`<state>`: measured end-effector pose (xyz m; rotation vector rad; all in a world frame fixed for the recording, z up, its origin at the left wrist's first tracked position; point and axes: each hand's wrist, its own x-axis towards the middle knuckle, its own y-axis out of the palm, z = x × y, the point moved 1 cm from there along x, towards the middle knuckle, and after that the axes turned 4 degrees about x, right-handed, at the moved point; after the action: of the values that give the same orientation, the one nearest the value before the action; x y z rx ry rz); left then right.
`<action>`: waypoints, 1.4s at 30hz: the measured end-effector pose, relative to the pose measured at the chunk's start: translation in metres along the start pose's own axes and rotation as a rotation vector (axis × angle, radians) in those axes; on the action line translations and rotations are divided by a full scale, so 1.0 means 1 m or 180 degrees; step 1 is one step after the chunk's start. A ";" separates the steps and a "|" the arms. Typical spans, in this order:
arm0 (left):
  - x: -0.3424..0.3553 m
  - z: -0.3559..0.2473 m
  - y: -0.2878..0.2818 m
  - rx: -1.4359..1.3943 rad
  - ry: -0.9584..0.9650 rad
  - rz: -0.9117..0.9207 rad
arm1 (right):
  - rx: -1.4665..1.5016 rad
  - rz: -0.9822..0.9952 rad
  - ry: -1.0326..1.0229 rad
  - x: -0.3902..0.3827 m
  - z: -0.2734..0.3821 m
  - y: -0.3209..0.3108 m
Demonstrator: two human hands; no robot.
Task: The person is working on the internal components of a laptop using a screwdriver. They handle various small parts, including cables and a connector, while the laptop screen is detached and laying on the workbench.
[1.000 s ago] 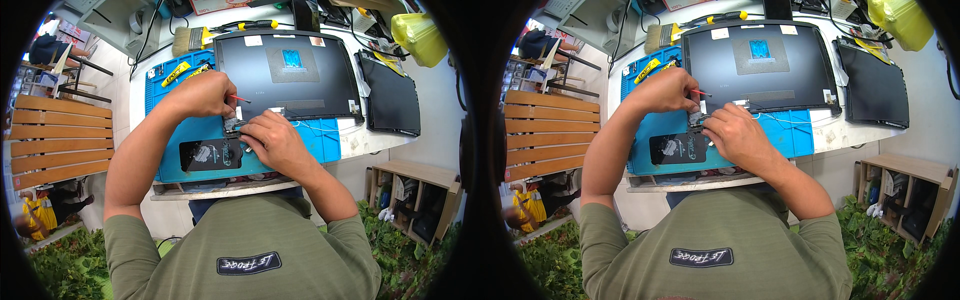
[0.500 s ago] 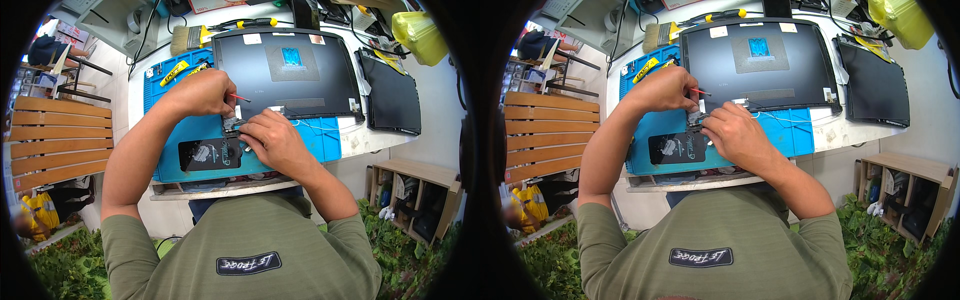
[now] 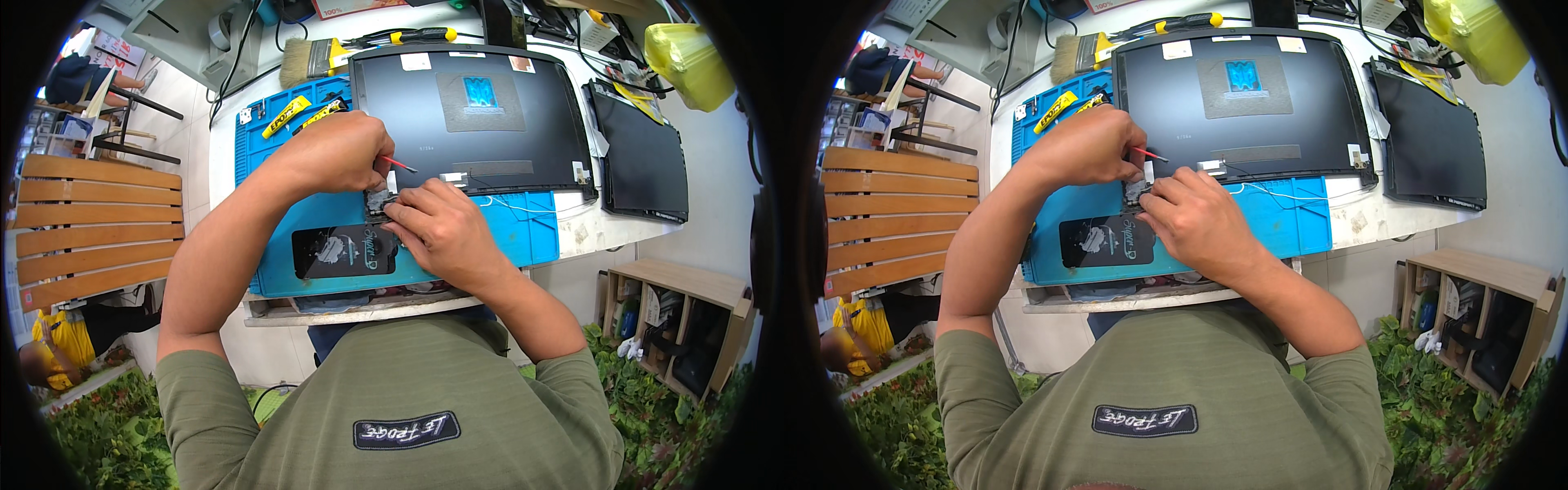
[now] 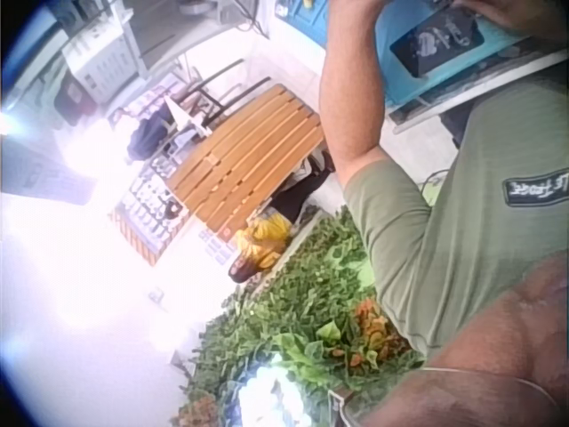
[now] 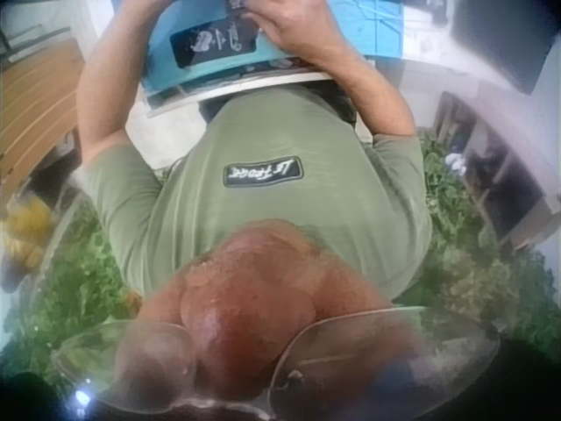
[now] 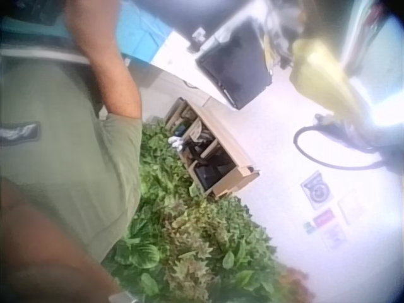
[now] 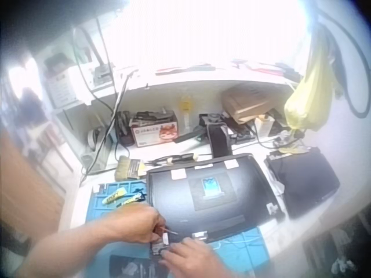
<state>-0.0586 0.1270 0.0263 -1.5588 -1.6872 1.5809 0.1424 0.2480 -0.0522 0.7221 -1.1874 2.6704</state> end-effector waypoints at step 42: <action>-0.001 -0.003 0.003 0.0136 0.0017 -0.0075 | -0.0034 0.0185 -0.0096 0.007 0.001 0.002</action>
<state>-0.0545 0.1263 0.0246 -1.5156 -1.6520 1.5891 0.1364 0.2455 -0.0495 0.7399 -1.2479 2.7070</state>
